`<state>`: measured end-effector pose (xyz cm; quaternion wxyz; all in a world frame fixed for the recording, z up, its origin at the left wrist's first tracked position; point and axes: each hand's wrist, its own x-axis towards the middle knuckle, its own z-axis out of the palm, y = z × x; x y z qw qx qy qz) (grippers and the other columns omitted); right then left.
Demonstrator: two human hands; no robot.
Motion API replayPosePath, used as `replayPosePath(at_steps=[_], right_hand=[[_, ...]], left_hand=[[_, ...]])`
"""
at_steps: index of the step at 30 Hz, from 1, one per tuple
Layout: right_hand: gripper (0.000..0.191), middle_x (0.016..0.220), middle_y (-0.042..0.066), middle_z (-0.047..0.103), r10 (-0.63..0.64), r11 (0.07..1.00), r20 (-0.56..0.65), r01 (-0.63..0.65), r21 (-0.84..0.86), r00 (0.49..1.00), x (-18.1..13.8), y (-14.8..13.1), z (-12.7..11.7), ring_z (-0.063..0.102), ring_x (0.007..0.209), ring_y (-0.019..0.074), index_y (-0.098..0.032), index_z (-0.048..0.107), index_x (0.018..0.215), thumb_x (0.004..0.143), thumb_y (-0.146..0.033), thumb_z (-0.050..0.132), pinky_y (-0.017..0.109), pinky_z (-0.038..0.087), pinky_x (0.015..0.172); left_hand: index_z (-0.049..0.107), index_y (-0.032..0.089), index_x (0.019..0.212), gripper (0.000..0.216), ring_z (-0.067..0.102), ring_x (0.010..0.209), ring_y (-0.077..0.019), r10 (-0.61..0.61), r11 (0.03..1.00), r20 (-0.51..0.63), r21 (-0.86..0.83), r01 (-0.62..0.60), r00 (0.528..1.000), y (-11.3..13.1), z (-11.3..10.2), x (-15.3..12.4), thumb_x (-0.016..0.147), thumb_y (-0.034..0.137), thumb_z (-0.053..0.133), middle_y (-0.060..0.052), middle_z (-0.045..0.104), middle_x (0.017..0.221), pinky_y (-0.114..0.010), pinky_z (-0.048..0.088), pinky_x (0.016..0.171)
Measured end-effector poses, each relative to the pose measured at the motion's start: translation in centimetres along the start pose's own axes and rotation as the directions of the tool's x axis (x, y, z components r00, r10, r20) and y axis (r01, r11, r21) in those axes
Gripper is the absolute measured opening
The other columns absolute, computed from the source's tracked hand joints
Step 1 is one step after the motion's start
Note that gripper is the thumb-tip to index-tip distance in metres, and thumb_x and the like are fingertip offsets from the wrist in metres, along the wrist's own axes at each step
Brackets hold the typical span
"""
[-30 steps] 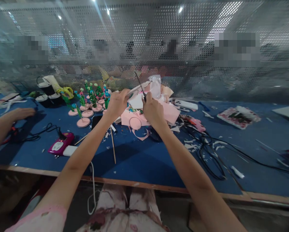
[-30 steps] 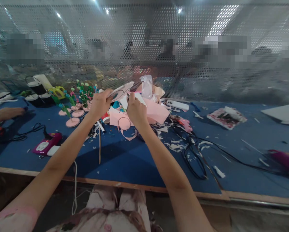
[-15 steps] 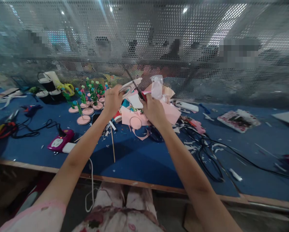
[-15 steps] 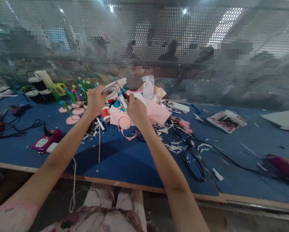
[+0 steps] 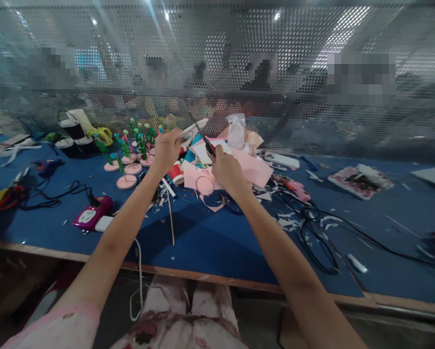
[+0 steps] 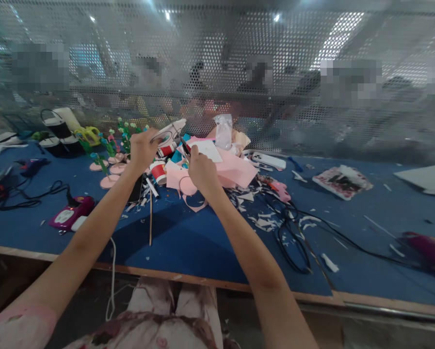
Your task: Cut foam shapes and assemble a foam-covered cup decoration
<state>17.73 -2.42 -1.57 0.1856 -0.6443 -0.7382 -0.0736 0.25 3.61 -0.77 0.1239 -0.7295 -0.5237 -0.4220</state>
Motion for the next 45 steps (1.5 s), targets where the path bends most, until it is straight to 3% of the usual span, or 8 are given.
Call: replayPosePath(at_steps=[7, 14, 23, 28, 32, 36, 45], right_hand=[[0.037, 0.094, 0.019, 0.065, 0.037, 0.999, 0.005, -0.037, 0.036, 0.999, 0.2, 0.1, 0.0, 0.062, 0.081, 0.0241, -0.007, 0.042, 0.125, 0.096, -0.025, 0.026, 0.031, 0.038, 0.065], [0.038, 0.092, 0.019, 0.064, 0.065, 0.998, -0.034, -0.065, 0.003, 0.997, 0.3, 0.2, 1.2, 0.062, 0.079, 0.0242, -0.006, 0.040, 0.126, 0.095, -0.023, 0.024, 0.030, 0.037, 0.063], [0.039, 0.095, 0.018, 0.064, 0.112, 0.993, -0.031, -0.110, 0.045, 0.993, 0.3, 0.2, 2.4, 0.061, 0.078, 0.0207, -0.007, 0.040, 0.126, 0.091, -0.012, 0.025, 0.029, 0.038, 0.064], [0.036, 0.097, 0.020, 0.064, 0.128, 0.991, 0.060, -0.131, 0.037, 0.990, 0.2, 0.6, 3.0, 0.063, 0.085, 0.0246, -0.008, 0.040, 0.125, 0.094, -0.017, 0.025, 0.031, 0.039, 0.067], [0.037, 0.099, 0.022, 0.064, 0.161, 0.987, 0.130, -0.158, -0.028, 0.978, -1.2, 1.7, 3.8, 0.063, 0.091, 0.0284, -0.006, 0.041, 0.123, 0.096, -0.028, 0.026, 0.031, 0.040, 0.068], [0.041, 0.098, 0.022, 0.065, 0.180, 0.984, 0.141, -0.177, -0.035, 0.973, -2.5, 2.9, 4.5, 0.063, 0.092, 0.0289, -0.007, 0.042, 0.120, 0.097, -0.035, 0.024, 0.031, 0.042, 0.070], [0.042, 0.099, 0.022, 0.064, 0.195, 0.981, 0.126, -0.196, -0.001, 0.973, -3.1, 3.6, 5.9, 0.063, 0.090, 0.0283, -0.006, 0.043, 0.118, 0.096, -0.038, 0.028, 0.032, 0.043, 0.072]], left_hand=[[0.059, 0.020, 0.075, 0.011, 0.060, 0.073, -0.0188, 0.046, 0.999, 0.076, -0.006, -0.046, 0.996, 1.0, 0.1, -0.5, 0.082, 0.019, 0.050, -0.004, 0.062, 0.067, -0.026, 0.040, 0.066], [0.059, 0.019, 0.086, 0.010, 0.061, 0.078, -0.0200, 0.063, 0.998, 0.084, 0.020, -0.065, 0.994, 1.8, 1.1, -1.0, 0.083, 0.018, 0.050, -0.006, 0.065, 0.073, -0.027, 0.041, 0.069], [0.058, 0.018, 0.082, 0.010, 0.062, 0.081, -0.0220, 0.042, 0.999, 0.150, 0.023, -0.046, 0.988, 3.1, 2.0, -1.9, 0.084, 0.017, 0.048, -0.007, 0.065, 0.079, -0.029, 0.043, 0.069], [0.060, 0.017, 0.083, 0.008, 0.062, 0.080, -0.0238, 0.000, 1.000, 0.187, 0.009, -0.002, 0.982, 2.9, 3.8, -2.5, 0.081, 0.017, 0.053, -0.009, 0.067, 0.079, -0.032, 0.044, 0.071], [0.062, 0.015, 0.084, 0.009, 0.063, 0.079, -0.0233, -0.030, 0.998, 0.298, -0.044, 0.045, 0.954, 3.3, 5.1, -3.6, 0.082, 0.021, 0.055, -0.011, 0.069, 0.084, -0.032, 0.045, 0.072], [0.062, 0.015, 0.090, 0.015, 0.063, 0.085, -0.0238, -0.007, 0.998, 0.371, -0.058, 0.031, 0.929, 3.7, 6.1, -4.5, 0.085, 0.023, 0.052, -0.012, 0.070, 0.091, -0.032, 0.045, 0.075], [0.061, 0.012, 0.098, 0.020, 0.062, 0.091, -0.0243, 0.047, 0.996, 0.413, -0.085, -0.013, 0.909, 4.0, 6.7, -5.3, 0.083, 0.015, 0.047, -0.013, 0.068, 0.097, -0.032, 0.045, 0.080]])
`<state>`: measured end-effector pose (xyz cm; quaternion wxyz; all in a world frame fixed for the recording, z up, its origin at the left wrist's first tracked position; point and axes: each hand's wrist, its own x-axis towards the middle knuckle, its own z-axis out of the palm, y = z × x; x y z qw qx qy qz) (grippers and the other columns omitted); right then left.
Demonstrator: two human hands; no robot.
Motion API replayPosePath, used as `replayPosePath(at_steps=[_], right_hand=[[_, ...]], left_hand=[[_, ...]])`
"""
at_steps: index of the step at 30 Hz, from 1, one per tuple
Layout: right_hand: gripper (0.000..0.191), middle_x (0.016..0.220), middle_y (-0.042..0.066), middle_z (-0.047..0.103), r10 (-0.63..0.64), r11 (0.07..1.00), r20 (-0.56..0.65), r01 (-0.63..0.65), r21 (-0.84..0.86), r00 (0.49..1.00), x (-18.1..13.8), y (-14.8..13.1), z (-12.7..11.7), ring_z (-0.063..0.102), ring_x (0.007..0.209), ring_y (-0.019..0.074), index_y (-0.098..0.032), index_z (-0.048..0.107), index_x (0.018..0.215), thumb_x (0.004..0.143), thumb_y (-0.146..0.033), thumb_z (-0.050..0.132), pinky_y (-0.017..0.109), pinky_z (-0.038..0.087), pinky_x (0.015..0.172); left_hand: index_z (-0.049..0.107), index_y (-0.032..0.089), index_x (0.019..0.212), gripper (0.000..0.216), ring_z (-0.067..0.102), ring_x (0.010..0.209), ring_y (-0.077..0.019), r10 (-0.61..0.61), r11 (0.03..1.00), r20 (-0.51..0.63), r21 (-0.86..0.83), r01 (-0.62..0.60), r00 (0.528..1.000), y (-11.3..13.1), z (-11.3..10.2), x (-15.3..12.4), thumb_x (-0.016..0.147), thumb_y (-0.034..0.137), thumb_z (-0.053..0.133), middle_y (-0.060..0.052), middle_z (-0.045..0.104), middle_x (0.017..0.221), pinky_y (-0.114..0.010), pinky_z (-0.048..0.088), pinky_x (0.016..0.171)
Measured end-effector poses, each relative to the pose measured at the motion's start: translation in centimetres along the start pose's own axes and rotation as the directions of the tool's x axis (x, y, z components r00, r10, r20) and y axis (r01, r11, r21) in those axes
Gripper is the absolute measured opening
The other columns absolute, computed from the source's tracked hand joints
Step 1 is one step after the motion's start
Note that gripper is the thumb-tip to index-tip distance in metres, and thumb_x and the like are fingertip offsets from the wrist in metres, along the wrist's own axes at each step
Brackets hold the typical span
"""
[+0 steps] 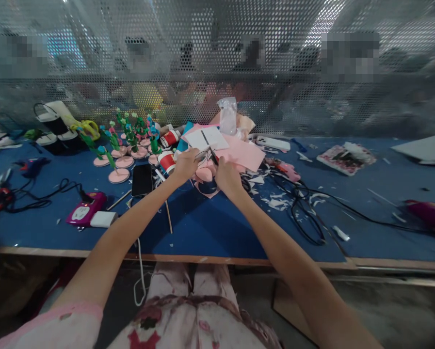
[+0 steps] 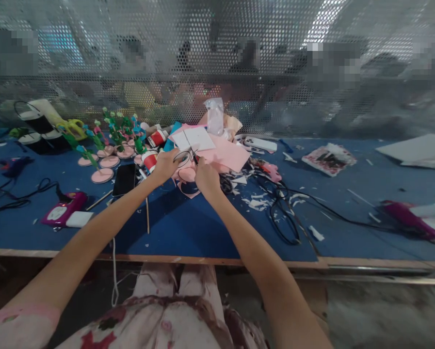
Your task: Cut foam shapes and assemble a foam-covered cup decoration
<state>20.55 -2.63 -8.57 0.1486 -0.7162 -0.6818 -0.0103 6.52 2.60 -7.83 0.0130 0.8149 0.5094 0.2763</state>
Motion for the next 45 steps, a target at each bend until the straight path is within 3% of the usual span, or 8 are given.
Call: replayPosePath(at_steps=[8, 14, 17, 22, 27, 32, 34, 45], right_hand=[[0.040, 0.101, 0.021, 0.064, -0.015, 1.000, 0.020, 0.015, -0.018, 1.000, -0.1, 0.1, -0.7, 0.063, 0.092, 0.0276, -0.008, 0.045, 0.116, 0.095, -0.039, 0.031, 0.031, 0.043, 0.073], [0.041, 0.102, 0.022, 0.064, -0.014, 1.000, 0.040, 0.014, -0.011, 0.999, -0.4, 0.1, -1.2, 0.062, 0.096, 0.0281, -0.008, 0.044, 0.120, 0.096, -0.036, 0.027, 0.032, 0.043, 0.074], [0.039, 0.101, 0.021, 0.065, 0.009, 1.000, 0.008, -0.008, -0.030, 1.000, -0.6, -0.1, -1.8, 0.063, 0.092, 0.0276, -0.009, 0.042, 0.122, 0.097, -0.032, 0.025, 0.032, 0.043, 0.072], [0.040, 0.101, 0.021, 0.065, 0.027, 1.000, -0.083, -0.027, -0.006, 0.996, -1.4, -0.6, -3.4, 0.063, 0.090, 0.0277, -0.008, 0.041, 0.124, 0.097, -0.032, 0.024, 0.031, 0.043, 0.069], [0.037, 0.096, 0.021, 0.066, -0.010, 1.000, -0.004, 0.010, -0.017, 1.000, -3.0, -0.5, -4.7, 0.064, 0.087, 0.0289, -0.007, 0.042, 0.122, 0.096, -0.030, 0.026, 0.031, 0.043, 0.068], [0.033, 0.094, 0.020, 0.067, -0.056, 0.993, 0.171, 0.072, -0.092, 0.984, -5.0, 0.4, -4.7, 0.066, 0.086, 0.0310, -0.011, 0.046, 0.119, 0.094, -0.028, 0.033, 0.034, 0.045, 0.069], [0.035, 0.095, 0.020, 0.067, -0.045, 0.992, 0.195, 0.067, -0.109, 0.980, -5.1, 0.6, -4.2, 0.066, 0.087, 0.0316, -0.011, 0.043, 0.122, 0.094, -0.028, 0.031, 0.035, 0.045, 0.070], [0.038, 0.098, 0.018, 0.067, -0.043, 0.990, 0.154, 0.063, -0.125, 0.987, -4.9, 0.1, -2.1, 0.066, 0.088, 0.0277, -0.010, 0.040, 0.126, 0.097, -0.030, 0.026, 0.033, 0.046, 0.072]], left_hand=[[0.060, 0.013, 0.096, 0.020, 0.060, 0.093, -0.0236, 0.084, 0.996, -0.048, -0.027, -0.085, 0.995, -0.4, 1.1, -0.4, 0.083, 0.012, 0.046, -0.013, 0.066, 0.101, -0.034, 0.046, 0.082], [0.060, 0.013, 0.097, 0.019, 0.062, 0.090, -0.0222, 0.012, 0.999, -0.052, -0.040, -0.014, 0.999, -0.5, 1.4, -0.3, 0.084, 0.013, 0.046, -0.012, 0.068, 0.098, -0.032, 0.046, 0.079], [0.060, 0.012, 0.097, 0.018, 0.063, 0.090, -0.0221, -0.014, 0.999, -0.098, -0.034, 0.011, 0.995, -0.3, 0.5, -0.1, 0.087, 0.016, 0.046, -0.013, 0.068, 0.096, -0.031, 0.046, 0.078], [0.061, 0.014, 0.096, 0.017, 0.063, 0.090, -0.0217, 0.030, 0.999, -0.169, -0.022, -0.034, 0.985, 1.0, -2.8, 0.2, 0.084, 0.017, 0.049, -0.010, 0.069, 0.091, -0.030, 0.046, 0.078], [0.063, 0.015, 0.089, 0.013, 0.062, 0.084, -0.0209, -0.017, 1.000, -0.094, -0.005, 0.017, 0.995, 2.2, -4.5, -1.4, 0.080, 0.021, 0.055, -0.007, 0.068, 0.085, -0.030, 0.046, 0.077], [0.064, 0.014, 0.085, 0.013, 0.062, 0.080, -0.0192, -0.073, 0.996, 0.052, -0.054, 0.075, 0.996, 2.3, -2.7, -4.6, 0.080, 0.024, 0.058, -0.007, 0.069, 0.082, -0.028, 0.046, 0.074], [0.063, 0.014, 0.091, 0.016, 0.063, 0.079, -0.0190, -0.097, 0.993, 0.055, -0.063, 0.100, 0.994, 2.0, -1.9, -5.1, 0.082, 0.024, 0.056, -0.008, 0.070, 0.084, -0.028, 0.046, 0.073], [0.064, 0.015, 0.087, 0.012, 0.062, 0.073, -0.0193, -0.143, 0.986, -0.096, -0.096, 0.133, 0.985, 0.5, -0.1, -5.3, 0.079, 0.019, 0.055, -0.008, 0.070, 0.081, -0.028, 0.045, 0.067]])
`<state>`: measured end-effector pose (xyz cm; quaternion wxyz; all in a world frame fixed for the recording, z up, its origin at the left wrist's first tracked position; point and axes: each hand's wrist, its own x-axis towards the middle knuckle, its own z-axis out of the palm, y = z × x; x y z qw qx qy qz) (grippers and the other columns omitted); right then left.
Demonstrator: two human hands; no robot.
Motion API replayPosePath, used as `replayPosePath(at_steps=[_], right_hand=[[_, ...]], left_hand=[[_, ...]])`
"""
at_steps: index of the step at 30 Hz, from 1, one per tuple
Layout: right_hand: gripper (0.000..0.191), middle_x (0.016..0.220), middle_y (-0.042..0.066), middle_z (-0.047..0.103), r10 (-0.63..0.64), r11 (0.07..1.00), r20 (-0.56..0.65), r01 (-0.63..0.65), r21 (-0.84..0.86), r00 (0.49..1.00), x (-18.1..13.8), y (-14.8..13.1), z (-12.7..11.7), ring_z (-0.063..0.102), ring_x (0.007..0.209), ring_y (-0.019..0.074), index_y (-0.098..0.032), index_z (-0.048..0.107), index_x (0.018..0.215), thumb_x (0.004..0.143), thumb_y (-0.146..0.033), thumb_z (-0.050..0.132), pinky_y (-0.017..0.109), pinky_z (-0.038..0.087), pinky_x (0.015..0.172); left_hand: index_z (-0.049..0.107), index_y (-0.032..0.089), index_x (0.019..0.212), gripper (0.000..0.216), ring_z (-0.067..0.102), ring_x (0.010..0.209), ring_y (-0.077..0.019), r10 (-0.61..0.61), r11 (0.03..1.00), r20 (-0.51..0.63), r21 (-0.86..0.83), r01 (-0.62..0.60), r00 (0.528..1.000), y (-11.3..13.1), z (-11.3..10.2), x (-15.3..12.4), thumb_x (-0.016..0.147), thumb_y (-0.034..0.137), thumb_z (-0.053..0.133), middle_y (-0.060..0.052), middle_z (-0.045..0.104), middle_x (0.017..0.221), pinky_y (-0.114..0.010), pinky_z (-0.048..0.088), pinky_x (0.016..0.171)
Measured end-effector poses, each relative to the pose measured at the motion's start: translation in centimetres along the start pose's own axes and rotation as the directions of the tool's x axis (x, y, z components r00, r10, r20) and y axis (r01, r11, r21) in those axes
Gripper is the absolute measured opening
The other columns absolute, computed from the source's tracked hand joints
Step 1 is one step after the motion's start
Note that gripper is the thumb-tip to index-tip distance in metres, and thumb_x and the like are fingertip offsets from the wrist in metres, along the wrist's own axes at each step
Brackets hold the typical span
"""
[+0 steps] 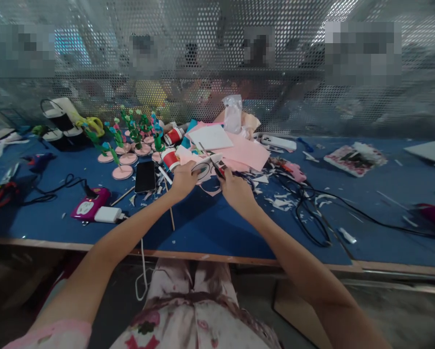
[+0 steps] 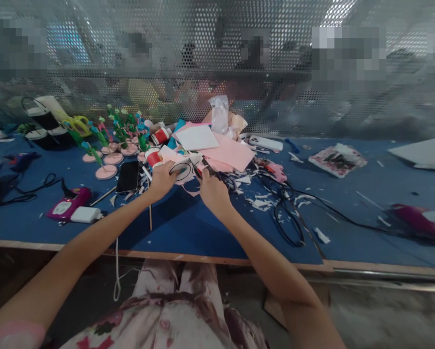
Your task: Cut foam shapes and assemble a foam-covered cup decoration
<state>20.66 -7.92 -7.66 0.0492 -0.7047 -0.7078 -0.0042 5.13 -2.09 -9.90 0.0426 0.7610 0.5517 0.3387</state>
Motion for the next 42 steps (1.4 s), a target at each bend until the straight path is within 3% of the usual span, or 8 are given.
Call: replayPosePath(at_steps=[11, 18, 25, 36, 42], right_hand=[[0.036, 0.091, 0.019, 0.066, 0.125, 0.992, 0.013, -0.124, -0.017, 0.992, -2.9, -1.3, -0.5, 0.068, 0.082, 0.0268, -0.008, 0.042, 0.116, 0.097, -0.031, 0.023, 0.030, 0.046, 0.065], [0.033, 0.092, 0.022, 0.066, 0.086, 0.996, 0.058, -0.086, -0.006, 0.995, -1.6, -0.3, -0.2, 0.067, 0.086, 0.0282, -0.008, 0.041, 0.116, 0.096, -0.030, 0.025, 0.031, 0.046, 0.069], [0.035, 0.092, 0.022, 0.066, 0.070, 0.998, 0.083, -0.070, -0.003, 0.994, -0.9, 0.0, -0.3, 0.067, 0.088, 0.0312, -0.009, 0.042, 0.117, 0.096, -0.031, 0.025, 0.034, 0.047, 0.070], [0.034, 0.094, 0.022, 0.066, 0.070, 0.996, 0.069, -0.074, 0.058, 0.995, 0.0, -0.1, 1.1, 0.068, 0.087, 0.0312, -0.008, 0.042, 0.118, 0.096, -0.029, 0.025, 0.037, 0.049, 0.071], [0.027, 0.099, 0.022, 0.065, 0.031, 0.999, 0.199, -0.037, 0.028, 0.979, -0.2, 0.2, 1.8, 0.066, 0.095, 0.0313, -0.007, 0.048, 0.111, 0.088, -0.011, 0.035, 0.036, 0.049, 0.076]], left_hand=[[0.064, 0.016, 0.097, 0.021, 0.064, 0.087, -0.0214, 0.019, 0.996, 0.038, -0.084, -0.016, 0.999, 0.2, -0.1, -0.2, 0.081, 0.017, 0.051, -0.008, 0.072, 0.093, -0.029, 0.045, 0.075], [0.065, 0.014, 0.089, 0.015, 0.063, 0.074, -0.0177, 0.193, 0.975, 0.068, -0.126, -0.183, 0.979, -1.1, 0.1, 0.2, 0.082, 0.020, 0.054, -0.006, 0.070, 0.081, -0.025, 0.045, 0.068], [0.063, 0.015, 0.093, 0.019, 0.064, 0.083, -0.0188, 0.251, 0.963, 0.082, -0.124, -0.240, 0.965, -0.3, 0.4, -0.6, 0.083, 0.013, 0.048, -0.009, 0.070, 0.089, -0.028, 0.048, 0.074], [0.060, 0.015, 0.094, 0.016, 0.064, 0.080, -0.0199, 0.142, 0.990, 0.105, -0.007, -0.142, 0.984, 0.5, 0.1, -0.9, 0.083, 0.015, 0.049, -0.010, 0.068, 0.087, -0.028, 0.047, 0.070], [0.059, 0.015, 0.097, 0.016, 0.064, 0.079, -0.0212, 0.094, 0.994, 0.053, 0.052, -0.097, 0.994, 0.3, 0.1, -1.1, 0.083, 0.018, 0.051, -0.010, 0.068, 0.084, -0.028, 0.045, 0.068]])
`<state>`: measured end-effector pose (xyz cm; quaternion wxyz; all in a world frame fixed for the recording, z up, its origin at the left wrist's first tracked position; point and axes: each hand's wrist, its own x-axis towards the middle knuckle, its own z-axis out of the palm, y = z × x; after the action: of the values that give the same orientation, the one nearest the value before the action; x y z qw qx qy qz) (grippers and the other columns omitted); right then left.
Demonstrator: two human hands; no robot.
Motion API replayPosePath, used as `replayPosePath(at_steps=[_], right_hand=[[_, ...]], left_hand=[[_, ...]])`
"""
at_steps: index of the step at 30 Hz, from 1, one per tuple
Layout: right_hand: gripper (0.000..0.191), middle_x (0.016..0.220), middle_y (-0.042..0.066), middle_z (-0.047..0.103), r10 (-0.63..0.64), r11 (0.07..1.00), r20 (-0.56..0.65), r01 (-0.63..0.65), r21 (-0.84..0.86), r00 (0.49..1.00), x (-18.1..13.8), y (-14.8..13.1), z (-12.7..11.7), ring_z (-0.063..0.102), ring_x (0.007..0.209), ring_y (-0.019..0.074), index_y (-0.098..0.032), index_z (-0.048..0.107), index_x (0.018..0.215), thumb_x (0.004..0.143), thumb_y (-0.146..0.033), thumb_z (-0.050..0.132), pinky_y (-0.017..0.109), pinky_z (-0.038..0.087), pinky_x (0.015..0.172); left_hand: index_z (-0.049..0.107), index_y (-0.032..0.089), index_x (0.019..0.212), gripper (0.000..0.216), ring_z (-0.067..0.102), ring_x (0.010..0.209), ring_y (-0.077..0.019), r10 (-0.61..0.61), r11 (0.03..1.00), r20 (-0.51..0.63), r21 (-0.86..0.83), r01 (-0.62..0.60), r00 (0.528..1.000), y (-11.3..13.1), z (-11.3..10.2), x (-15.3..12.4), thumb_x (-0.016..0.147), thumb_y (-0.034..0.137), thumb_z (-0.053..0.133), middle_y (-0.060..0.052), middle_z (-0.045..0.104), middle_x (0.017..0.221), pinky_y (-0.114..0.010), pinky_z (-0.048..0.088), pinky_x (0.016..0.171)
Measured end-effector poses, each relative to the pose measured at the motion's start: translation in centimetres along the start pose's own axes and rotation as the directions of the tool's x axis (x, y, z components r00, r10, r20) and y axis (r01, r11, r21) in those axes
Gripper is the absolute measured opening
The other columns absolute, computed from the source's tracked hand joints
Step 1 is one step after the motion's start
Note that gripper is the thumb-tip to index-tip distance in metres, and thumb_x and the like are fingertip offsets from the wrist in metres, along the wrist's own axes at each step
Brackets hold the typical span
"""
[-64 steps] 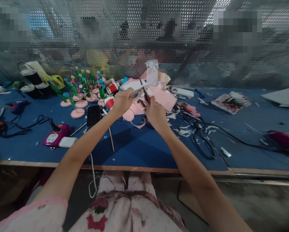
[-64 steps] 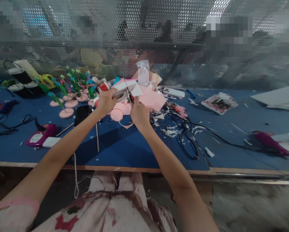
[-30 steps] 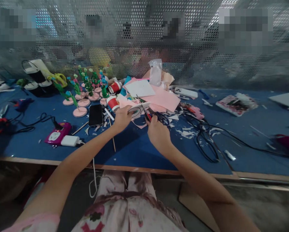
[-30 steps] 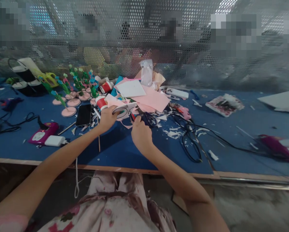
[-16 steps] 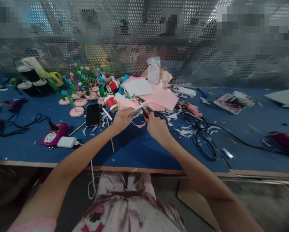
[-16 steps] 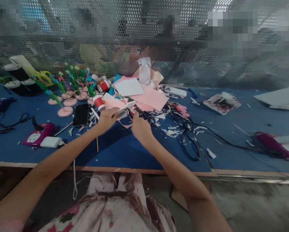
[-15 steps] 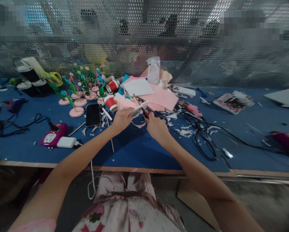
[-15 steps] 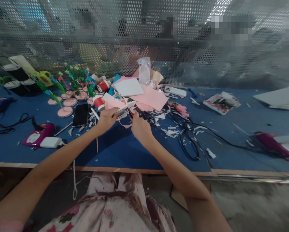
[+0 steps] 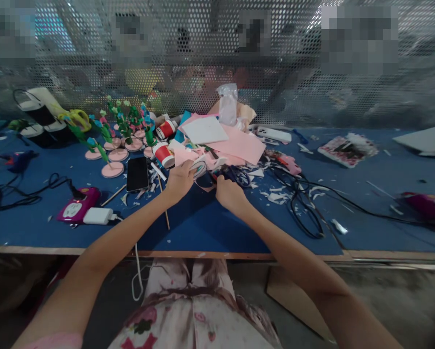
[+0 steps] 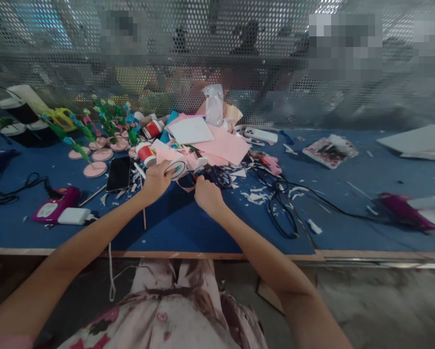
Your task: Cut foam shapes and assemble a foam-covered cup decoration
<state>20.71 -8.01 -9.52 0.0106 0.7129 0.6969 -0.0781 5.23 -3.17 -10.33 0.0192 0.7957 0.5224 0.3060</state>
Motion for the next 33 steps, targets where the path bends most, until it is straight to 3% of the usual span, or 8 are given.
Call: replayPosePath(at_steps=[6, 11, 18, 22, 24, 28, 32, 33], right_hand=[[0.030, 0.100, 0.024, 0.065, 0.082, 0.997, -0.012, -0.082, 0.010, 0.997, -0.1, 0.4, -0.1, 0.066, 0.095, 0.0309, -0.006, 0.047, 0.110, 0.094, -0.027, 0.031, 0.036, 0.048, 0.076], [0.031, 0.097, 0.022, 0.067, 0.112, 0.991, -0.138, -0.101, 0.083, 0.984, 0.1, 0.7, -0.5, 0.066, 0.090, 0.0293, -0.007, 0.046, 0.110, 0.095, -0.029, 0.030, 0.033, 0.046, 0.074], [0.030, 0.094, 0.020, 0.068, 0.097, 0.982, -0.240, -0.053, 0.180, 0.966, -0.1, 0.3, -0.3, 0.065, 0.085, 0.0284, -0.008, 0.045, 0.109, 0.096, -0.030, 0.031, 0.031, 0.043, 0.069], [0.030, 0.095, 0.019, 0.068, 0.086, 0.980, -0.223, -0.042, 0.195, 0.971, -0.2, 0.0, -0.4, 0.066, 0.084, 0.0270, -0.008, 0.045, 0.111, 0.096, -0.030, 0.031, 0.029, 0.042, 0.069], [0.031, 0.095, 0.019, 0.068, 0.082, 0.979, -0.207, -0.040, 0.199, 0.975, -0.2, 0.1, -0.4, 0.066, 0.085, 0.0273, -0.008, 0.044, 0.114, 0.096, -0.029, 0.031, 0.030, 0.043, 0.069], [0.033, 0.094, 0.019, 0.068, 0.057, 0.972, -0.189, -0.011, 0.237, 0.980, 0.1, 0.4, -0.3, 0.066, 0.085, 0.0290, -0.008, 0.044, 0.117, 0.095, -0.030, 0.031, 0.031, 0.043, 0.068], [0.044, 0.095, 0.019, 0.068, 0.042, 0.950, -0.223, 0.030, 0.310, 0.974, 0.1, 0.7, 0.0, 0.066, 0.081, 0.0286, -0.007, 0.039, 0.127, 0.094, -0.035, 0.033, 0.032, 0.044, 0.067], [0.048, 0.094, 0.018, 0.069, 0.023, 0.945, -0.233, 0.055, 0.322, 0.972, 0.0, 0.7, -0.1, 0.066, 0.078, 0.0275, -0.007, 0.035, 0.133, 0.094, -0.036, 0.032, 0.031, 0.044, 0.066]], left_hand=[[0.062, 0.017, 0.091, 0.015, 0.060, 0.068, -0.0187, -0.037, 0.999, -0.061, -0.027, 0.035, 0.997, -0.9, 0.2, 0.0, 0.084, 0.028, 0.054, -0.007, 0.068, 0.074, -0.026, 0.042, 0.061], [0.065, 0.016, 0.084, 0.014, 0.059, 0.071, -0.0169, -0.142, 0.962, -0.121, -0.250, 0.108, 0.982, -1.0, 0.0, 0.1, 0.081, 0.029, 0.058, -0.004, 0.067, 0.075, -0.025, 0.042, 0.066], [0.065, 0.014, 0.074, 0.018, 0.048, 0.058, -0.0108, -0.366, 0.741, -0.121, -0.638, 0.210, 0.923, -1.1, 0.5, 0.4, 0.079, 0.030, 0.060, 0.002, 0.054, 0.059, -0.022, 0.037, 0.055], [0.063, 0.013, 0.070, 0.019, 0.041, 0.054, -0.0089, -0.342, 0.637, -0.020, -0.740, 0.216, 0.939, -1.3, 1.2, 0.5, 0.078, 0.029, 0.057, 0.004, 0.047, 0.056, -0.022, 0.031, 0.052], [0.060, 0.013, 0.065, 0.019, 0.039, 0.053, -0.0084, -0.287, 0.670, 0.027, -0.709, 0.221, 0.958, -1.5, 1.3, 0.5, 0.077, 0.028, 0.058, 0.004, 0.045, 0.055, -0.022, 0.030, 0.052], [0.048, 0.015, 0.051, 0.030, 0.034, 0.050, -0.0087, -0.206, 0.881, 0.020, -0.431, 0.195, 0.978, -1.9, 0.8, 0.7, 0.077, 0.026, 0.059, 0.005, 0.035, 0.048, -0.023, 0.026, 0.051], [0.059, 0.014, 0.077, 0.003, 0.050, 0.063, -0.0142, -0.124, 0.978, -0.003, -0.170, 0.122, 0.992, -1.8, 0.1, 0.8, 0.077, 0.016, 0.057, -0.001, 0.057, 0.065, -0.024, 0.035, 0.060], [0.060, 0.014, 0.086, 0.010, 0.053, 0.067, -0.0160, -0.120, 0.986, 0.013, -0.118, 0.121, 0.993, -1.7, 0.0, 0.8, 0.078, 0.014, 0.055, -0.004, 0.061, 0.072, -0.025, 0.037, 0.062]])
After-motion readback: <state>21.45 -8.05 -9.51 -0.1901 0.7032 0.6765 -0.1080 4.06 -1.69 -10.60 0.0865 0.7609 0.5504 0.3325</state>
